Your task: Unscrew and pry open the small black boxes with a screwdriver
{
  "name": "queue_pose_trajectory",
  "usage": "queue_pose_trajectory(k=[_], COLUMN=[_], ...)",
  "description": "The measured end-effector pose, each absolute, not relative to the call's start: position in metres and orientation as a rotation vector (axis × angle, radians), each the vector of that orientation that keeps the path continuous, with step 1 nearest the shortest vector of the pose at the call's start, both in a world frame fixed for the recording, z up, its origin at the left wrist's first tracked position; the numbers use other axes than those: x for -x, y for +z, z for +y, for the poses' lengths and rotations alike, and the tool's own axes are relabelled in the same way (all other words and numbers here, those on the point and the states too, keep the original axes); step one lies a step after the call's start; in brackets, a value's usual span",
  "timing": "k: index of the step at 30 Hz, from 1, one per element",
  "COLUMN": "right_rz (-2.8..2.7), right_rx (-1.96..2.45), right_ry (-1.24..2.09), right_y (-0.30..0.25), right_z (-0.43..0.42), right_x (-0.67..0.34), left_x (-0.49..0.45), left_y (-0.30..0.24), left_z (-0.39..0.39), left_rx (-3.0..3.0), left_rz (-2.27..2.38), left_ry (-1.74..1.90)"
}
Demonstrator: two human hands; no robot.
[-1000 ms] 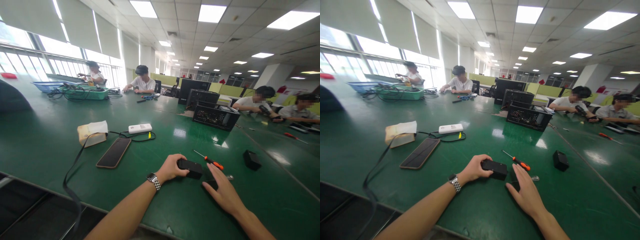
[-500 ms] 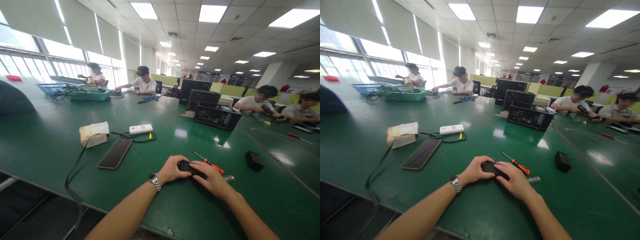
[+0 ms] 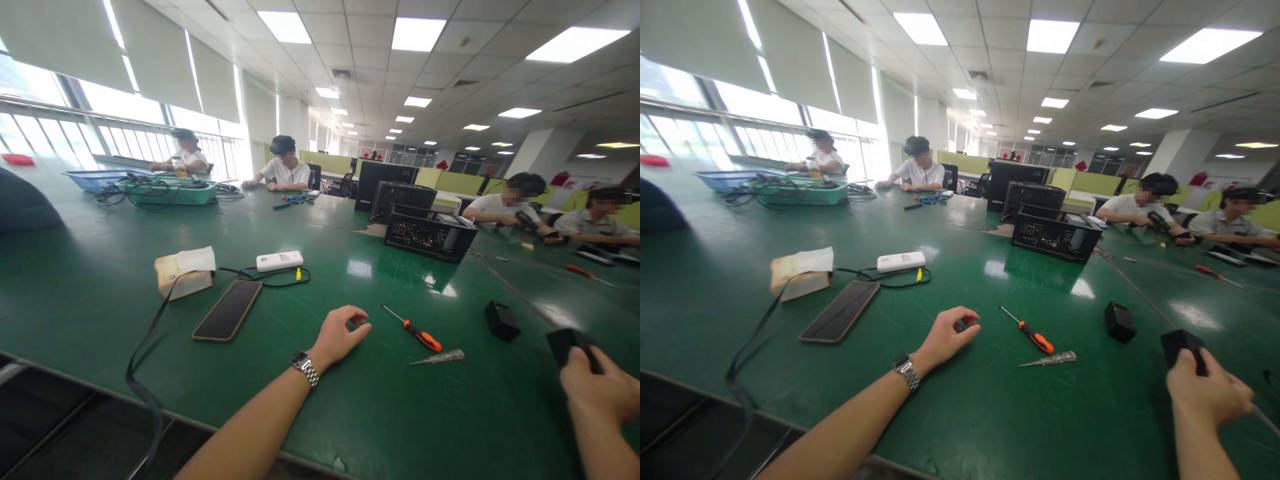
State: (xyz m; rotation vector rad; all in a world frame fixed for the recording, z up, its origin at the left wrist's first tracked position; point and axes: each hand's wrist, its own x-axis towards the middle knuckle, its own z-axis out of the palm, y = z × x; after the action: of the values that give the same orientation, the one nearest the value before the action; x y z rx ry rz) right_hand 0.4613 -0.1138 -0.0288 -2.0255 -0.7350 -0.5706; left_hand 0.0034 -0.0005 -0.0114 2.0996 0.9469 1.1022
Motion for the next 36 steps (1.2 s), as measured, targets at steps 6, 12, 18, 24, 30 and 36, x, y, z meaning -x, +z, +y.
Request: queue_pose_trajectory(k=[6, 12, 18, 24, 30, 36], right_rz=[-0.363, -0.443, -0.623, -0.943, -0.75, -0.81], right_rx=[2.345, 2.467, 2.474, 2.251, 2.324, 2.174], right_ry=[-0.278, -0.216, -0.515, -0.353, -0.198, -0.311], right_y=[-0.05, -0.056, -0.041, -0.03, -0.032, -0.02], right_z=[-0.115, -0.103, -0.107, -0.07, -0.05, -0.058], right_x=[-0.491, -0.495, -0.46, -0.428, -0.441, -0.441], left_x=[-0.004, -0.002, -0.002, 0.0, -0.001, -0.002], left_y=[-0.011, -0.01, -0.01, -0.012, -0.013, -0.012], left_z=[-0.002, -0.004, -0.004, -0.003, -0.004, -0.003], left_rx=[-2.125, -2.14, -2.137, -2.137, -2.131, -2.142], left_rz=[0.958, 0.948, 0.943, 0.946, 0.951, 0.939], left_ry=[1.062, 1.048, 1.06, 1.046, 1.01, 0.988])
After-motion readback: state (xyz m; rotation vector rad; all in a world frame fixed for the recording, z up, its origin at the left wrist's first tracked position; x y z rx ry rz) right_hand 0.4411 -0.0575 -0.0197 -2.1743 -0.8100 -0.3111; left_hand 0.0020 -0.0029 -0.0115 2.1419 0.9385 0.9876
